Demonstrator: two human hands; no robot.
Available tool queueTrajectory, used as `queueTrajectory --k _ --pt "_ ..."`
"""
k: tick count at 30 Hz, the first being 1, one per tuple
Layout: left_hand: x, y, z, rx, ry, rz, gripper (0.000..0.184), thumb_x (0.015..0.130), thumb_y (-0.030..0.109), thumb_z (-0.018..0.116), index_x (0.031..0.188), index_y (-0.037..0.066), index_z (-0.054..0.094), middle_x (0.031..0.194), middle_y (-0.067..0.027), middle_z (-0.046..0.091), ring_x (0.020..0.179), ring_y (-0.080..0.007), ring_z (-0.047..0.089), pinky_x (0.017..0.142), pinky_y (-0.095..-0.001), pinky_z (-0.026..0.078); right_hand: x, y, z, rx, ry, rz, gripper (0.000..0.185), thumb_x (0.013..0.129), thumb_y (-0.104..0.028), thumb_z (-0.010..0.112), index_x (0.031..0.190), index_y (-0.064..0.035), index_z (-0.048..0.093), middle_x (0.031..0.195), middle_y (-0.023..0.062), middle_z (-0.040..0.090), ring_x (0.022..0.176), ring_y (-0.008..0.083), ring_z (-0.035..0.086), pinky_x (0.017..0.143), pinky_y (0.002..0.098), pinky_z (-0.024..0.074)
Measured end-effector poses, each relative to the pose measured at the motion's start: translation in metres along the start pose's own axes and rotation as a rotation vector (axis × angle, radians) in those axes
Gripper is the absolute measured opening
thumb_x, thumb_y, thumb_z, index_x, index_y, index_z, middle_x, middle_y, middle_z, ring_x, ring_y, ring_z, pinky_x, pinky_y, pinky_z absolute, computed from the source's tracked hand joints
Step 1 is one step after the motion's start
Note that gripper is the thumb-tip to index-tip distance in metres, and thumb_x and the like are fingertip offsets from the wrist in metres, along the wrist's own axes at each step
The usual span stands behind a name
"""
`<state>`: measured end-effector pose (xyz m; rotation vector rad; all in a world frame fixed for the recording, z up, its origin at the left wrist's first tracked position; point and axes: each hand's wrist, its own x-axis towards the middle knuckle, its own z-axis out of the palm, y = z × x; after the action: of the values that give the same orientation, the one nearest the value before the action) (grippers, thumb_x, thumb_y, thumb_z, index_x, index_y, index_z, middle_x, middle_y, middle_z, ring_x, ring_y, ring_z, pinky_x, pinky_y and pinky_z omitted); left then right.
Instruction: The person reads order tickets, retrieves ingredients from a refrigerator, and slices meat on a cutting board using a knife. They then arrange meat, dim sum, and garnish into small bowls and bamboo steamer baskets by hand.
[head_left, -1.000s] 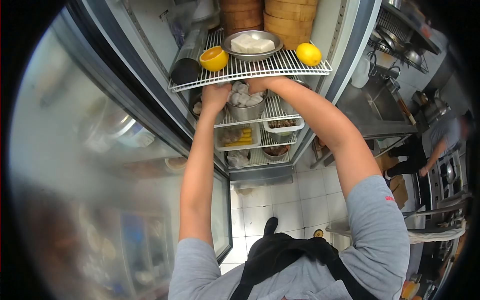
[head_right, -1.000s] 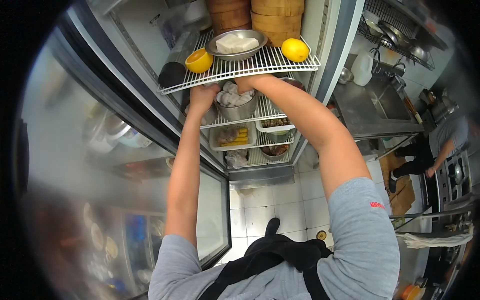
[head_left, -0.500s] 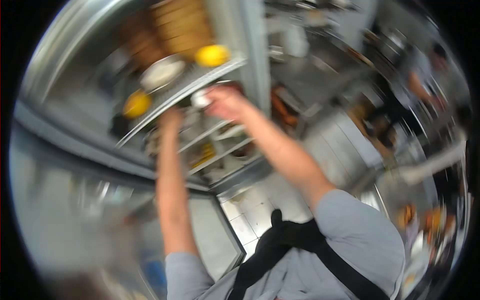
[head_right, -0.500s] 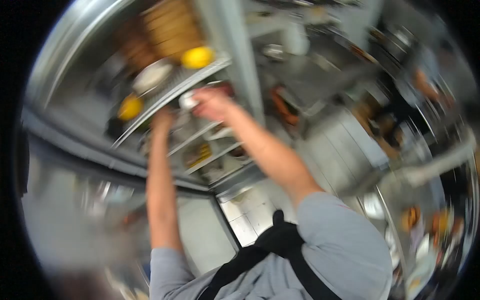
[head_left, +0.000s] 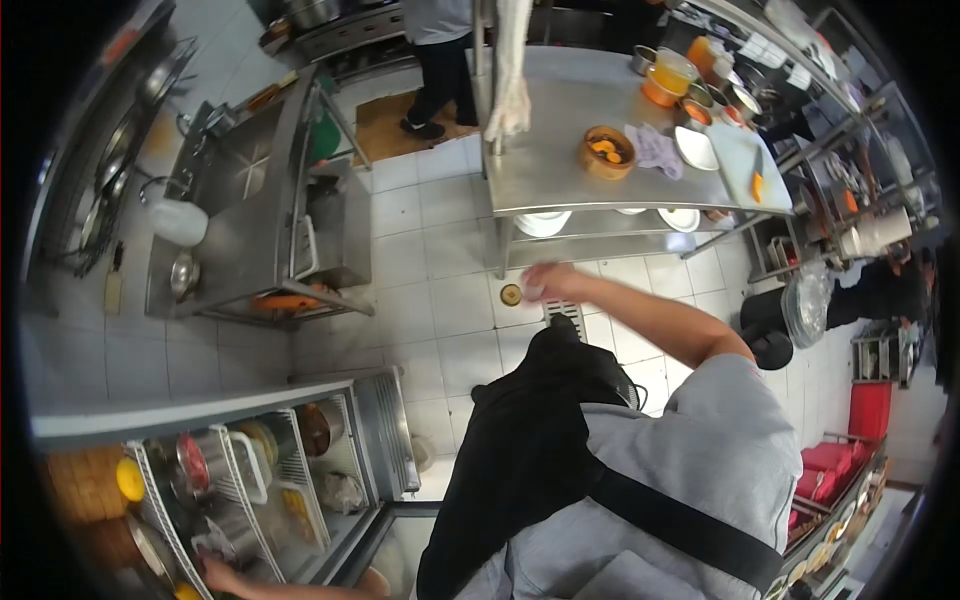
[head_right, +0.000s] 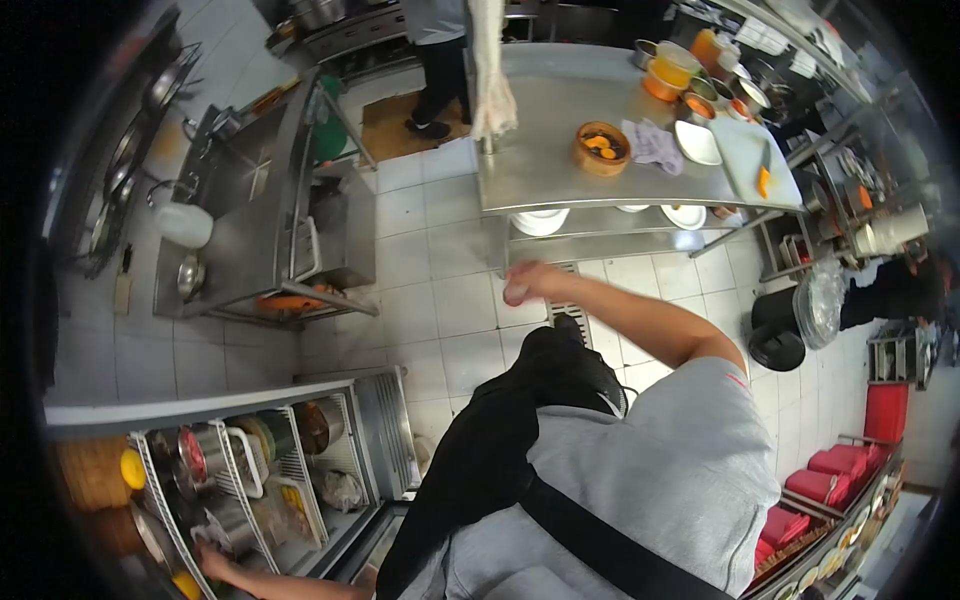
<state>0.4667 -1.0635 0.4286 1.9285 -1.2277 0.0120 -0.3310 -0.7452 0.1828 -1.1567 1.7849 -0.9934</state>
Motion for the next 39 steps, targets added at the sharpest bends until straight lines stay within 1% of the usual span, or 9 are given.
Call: queueTrajectory --k 3,4,6,15,18,24,26,36,39 --pt "-0.041 0.037 -0.002 -0.498 0.143 -0.215 0.035 0.085 0.025 0.067 0.11 0.001 0.066 0.082 -0.0086 0.061 0.067 -0.0171 0.052 0.059 -0.0294 0.042 -0.013 -0.06 -0.123 -0.225 0.424 0.422 0.039 0.076 -0.01 0.067 0.114 -0.0072 0.057 0.089 0.0145 0.067 0.078 0.0263 0.066 0.071 0.0358 0.0512" --pt "-0.053 0.042 -0.002 -0.614 0.155 -0.19 0.035 0.085 0.025 0.067 0.111 0.001 0.065 0.082 -0.0085 0.061 0.068 -0.0167 0.052 0.059 -0.0292 0.041 0.0 0.005 -0.156 -0.663 0.777 -0.149 0.041 0.076 -0.013 0.07 0.114 -0.0055 0.057 0.083 0.015 0.066 0.074 0.0264 0.065 0.067 0.0368 0.0497" --pt "-0.082 0.057 -0.001 -0.791 0.152 -0.158 0.035 0.086 0.023 0.066 0.112 0.0 0.064 0.082 -0.0082 0.06 0.068 -0.016 0.051 0.058 -0.0287 0.041 0.014 -0.005 -0.206 -0.529 0.816 -0.001 0.041 0.075 -0.016 0.073 0.112 -0.006 0.058 0.086 0.0181 0.065 0.076 0.0301 0.065 0.069 0.0391 0.0492" --pt "-0.35 0.25 0.057 -0.844 -0.233 -0.181 0.03 0.089 0.023 0.062 0.11 0.001 0.061 0.092 -0.0077 0.062 0.071 -0.0107 0.052 0.059 -0.0209 0.04 0.074 0.071 -0.266 -0.748 0.672 -0.197 0.041 0.076 -0.03 0.073 0.106 -0.0051 0.061 0.099 0.0185 0.064 0.095 0.037 0.059 0.081 0.0437 0.0479" --pt "-0.431 0.309 0.116 -0.972 -0.735 -0.212 0.034 0.088 0.021 0.064 0.114 0.001 0.057 0.092 -0.0051 0.063 0.067 -0.0081 0.054 0.052 -0.0203 0.04 0.064 0.065 -0.264 -0.781 0.649 -0.24 0.04 0.077 -0.032 0.072 0.106 -0.0069 0.062 0.105 0.0135 0.062 0.102 0.0337 0.054 0.086 0.0423 0.0452" --pt "-0.613 0.464 0.222 -0.948 -1.473 -0.138 0.018 0.086 0.008 0.062 0.102 -0.002 0.061 0.086 -0.007 0.061 0.06 -0.0116 0.054 0.048 -0.0243 0.043 -0.007 0.032 -0.273 -0.135 0.579 -0.192 0.039 0.078 -0.016 0.073 0.113 -0.006 0.058 0.103 0.0087 0.062 0.091 0.0209 0.059 0.075 0.0333 0.0504" --pt "-0.666 0.498 0.25 -0.944 -1.662 -0.063 0.019 0.083 0.009 0.067 0.099 -0.001 0.062 0.085 -0.0064 0.06 0.058 -0.0091 0.053 0.046 -0.0239 0.042 -0.034 0.024 -0.26 0.27 0.209 -0.258 0.04 0.081 -0.008 0.07 0.118 -0.0047 0.054 0.102 0.0057 0.062 0.086 0.0131 0.06 0.07 0.0288 0.0517" --pt "-0.744 0.558 0.303 -0.86 -2.008 -0.287 0.026 0.087 0.011 0.062 0.11 -0.001 0.055 0.095 -0.012 0.063 0.074 -0.0154 0.061 0.057 -0.0268 0.051 -0.036 0.058 -0.299 0.859 0.228 0.122 0.036 0.088 -0.008 0.06 0.123 -0.0067 0.051 0.104 0.0064 0.062 0.083 0.0137 0.062 0.069 0.028 0.0552" --pt "-0.737 0.545 0.32 -0.806 -1.892 -0.048 0.032 0.087 0.006 0.058 0.116 -0.002 0.047 0.1 -0.0149 0.062 0.079 -0.019 0.062 0.061 -0.0306 0.053 -0.016 0.067 -0.326 0.619 0.173 0.086 0.035 0.088 -0.008 0.06 0.122 -0.0073 0.052 0.105 0.0073 0.061 0.088 0.0139 0.062 0.072 0.0272 0.056"
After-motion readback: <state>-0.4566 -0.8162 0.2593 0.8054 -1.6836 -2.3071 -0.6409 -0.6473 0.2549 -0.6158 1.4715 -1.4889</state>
